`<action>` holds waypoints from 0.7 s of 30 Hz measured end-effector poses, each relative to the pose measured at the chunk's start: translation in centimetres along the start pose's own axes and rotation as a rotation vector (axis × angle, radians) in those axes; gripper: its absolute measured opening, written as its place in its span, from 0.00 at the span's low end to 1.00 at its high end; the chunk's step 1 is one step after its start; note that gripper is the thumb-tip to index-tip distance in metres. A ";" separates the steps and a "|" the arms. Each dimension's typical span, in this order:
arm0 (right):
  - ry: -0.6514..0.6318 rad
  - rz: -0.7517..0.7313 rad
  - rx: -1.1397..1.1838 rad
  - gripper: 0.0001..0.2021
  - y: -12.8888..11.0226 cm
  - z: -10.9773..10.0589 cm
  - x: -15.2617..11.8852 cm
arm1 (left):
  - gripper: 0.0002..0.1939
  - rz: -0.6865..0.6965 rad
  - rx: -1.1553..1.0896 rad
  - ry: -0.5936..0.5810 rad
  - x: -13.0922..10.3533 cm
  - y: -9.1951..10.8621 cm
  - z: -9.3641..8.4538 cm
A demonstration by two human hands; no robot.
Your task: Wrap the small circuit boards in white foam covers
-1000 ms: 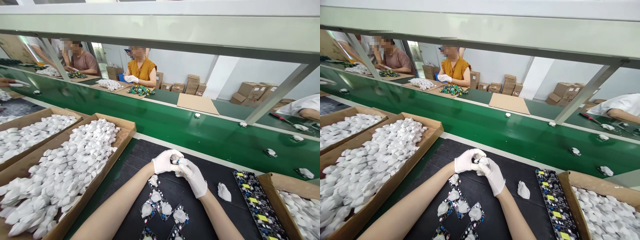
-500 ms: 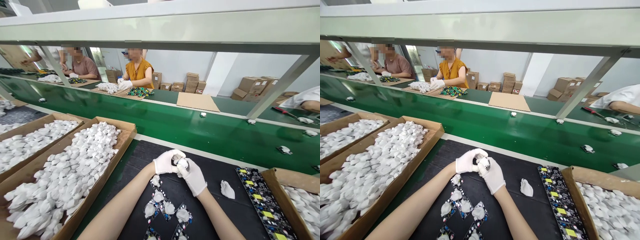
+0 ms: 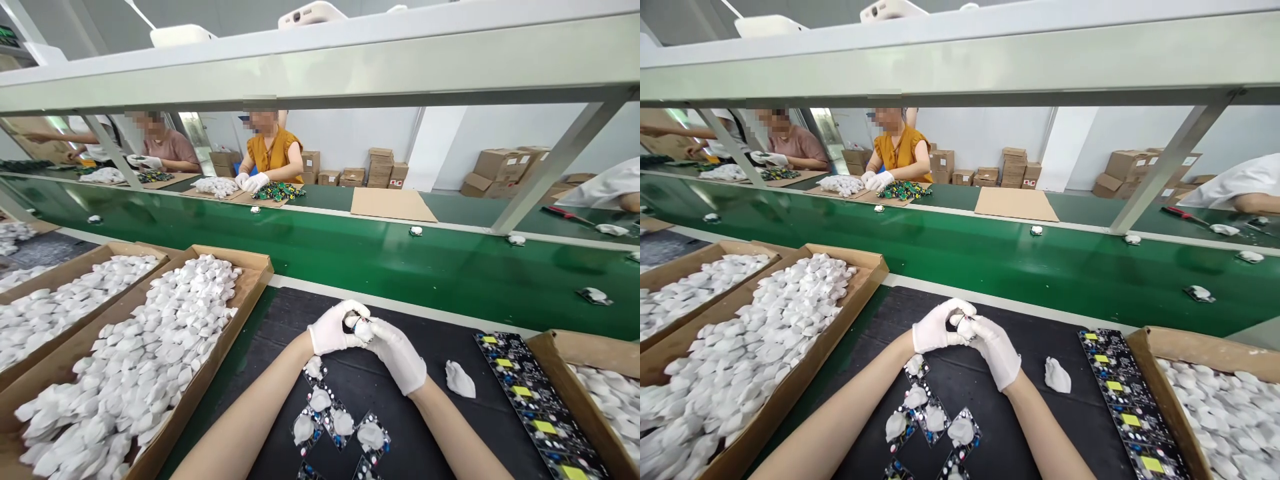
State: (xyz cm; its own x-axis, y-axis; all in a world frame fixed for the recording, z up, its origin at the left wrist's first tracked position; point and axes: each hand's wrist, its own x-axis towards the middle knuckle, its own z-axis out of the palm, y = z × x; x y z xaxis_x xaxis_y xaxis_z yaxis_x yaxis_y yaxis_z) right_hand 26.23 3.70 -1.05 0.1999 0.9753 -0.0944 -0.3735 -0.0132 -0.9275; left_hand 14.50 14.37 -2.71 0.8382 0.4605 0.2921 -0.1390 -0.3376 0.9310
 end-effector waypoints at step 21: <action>0.140 -0.079 -0.304 0.17 0.1 0.4 -0.3 | 0.29 -0.107 0.035 -0.026 -0.1 0.4 0.3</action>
State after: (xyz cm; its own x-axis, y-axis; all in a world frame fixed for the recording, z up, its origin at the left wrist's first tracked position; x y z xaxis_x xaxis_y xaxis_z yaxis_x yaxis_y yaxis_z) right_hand 25.80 3.49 -1.03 0.3475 0.9365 -0.0471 -0.0691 -0.0245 -0.9973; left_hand 14.52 13.99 -2.45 0.8609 0.4738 0.1853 -0.0300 -0.3164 0.9482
